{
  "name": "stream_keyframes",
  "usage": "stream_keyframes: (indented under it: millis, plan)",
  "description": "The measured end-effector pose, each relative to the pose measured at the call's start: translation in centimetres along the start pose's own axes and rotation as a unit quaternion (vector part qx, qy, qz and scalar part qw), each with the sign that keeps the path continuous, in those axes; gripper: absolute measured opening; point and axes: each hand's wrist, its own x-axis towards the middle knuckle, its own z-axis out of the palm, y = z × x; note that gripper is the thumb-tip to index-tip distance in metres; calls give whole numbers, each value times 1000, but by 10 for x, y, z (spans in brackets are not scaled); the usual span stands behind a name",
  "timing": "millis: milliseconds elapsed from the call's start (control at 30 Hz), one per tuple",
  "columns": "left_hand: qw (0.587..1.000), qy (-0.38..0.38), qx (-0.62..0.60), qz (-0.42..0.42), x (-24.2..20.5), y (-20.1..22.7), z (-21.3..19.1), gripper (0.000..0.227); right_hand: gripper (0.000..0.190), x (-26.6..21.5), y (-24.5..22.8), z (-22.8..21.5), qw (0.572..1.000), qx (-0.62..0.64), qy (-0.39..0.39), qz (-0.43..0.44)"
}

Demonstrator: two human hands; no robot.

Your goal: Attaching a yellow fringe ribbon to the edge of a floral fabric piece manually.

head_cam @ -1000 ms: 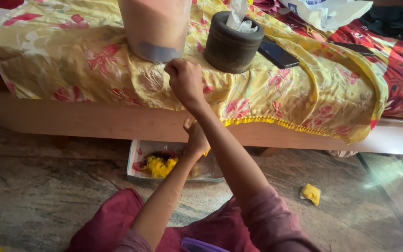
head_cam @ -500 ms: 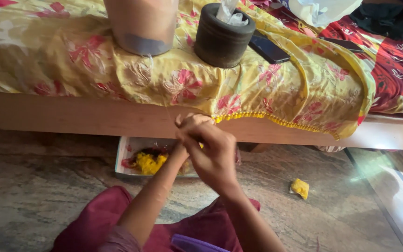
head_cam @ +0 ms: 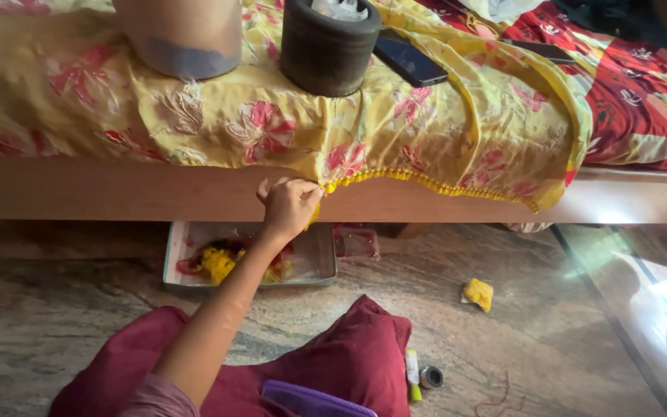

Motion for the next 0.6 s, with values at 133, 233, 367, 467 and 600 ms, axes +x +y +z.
stream_keyframes:
  millis: [133,233,367,467,600]
  plan:
    - [1000,-4,4,-10,-1,-3,6,21,8,-37,57,-7,992,118,-38,-26]
    - [1000,2,7,-6,-1,-5,9,21,8,-57,91,-11,976,203,-64,-41]
    - [1000,-10,15,-14,-3,-1,8,22,9,-66,120,-17,942,315,-99,-54]
    - [1000,8,19,-1,-4,1,7,21,10,-36,128,-10,903,402,-131,-81]
    - [999,18,32,21,0,-3,6,21,11,37,88,4,837,506,-172,-120]
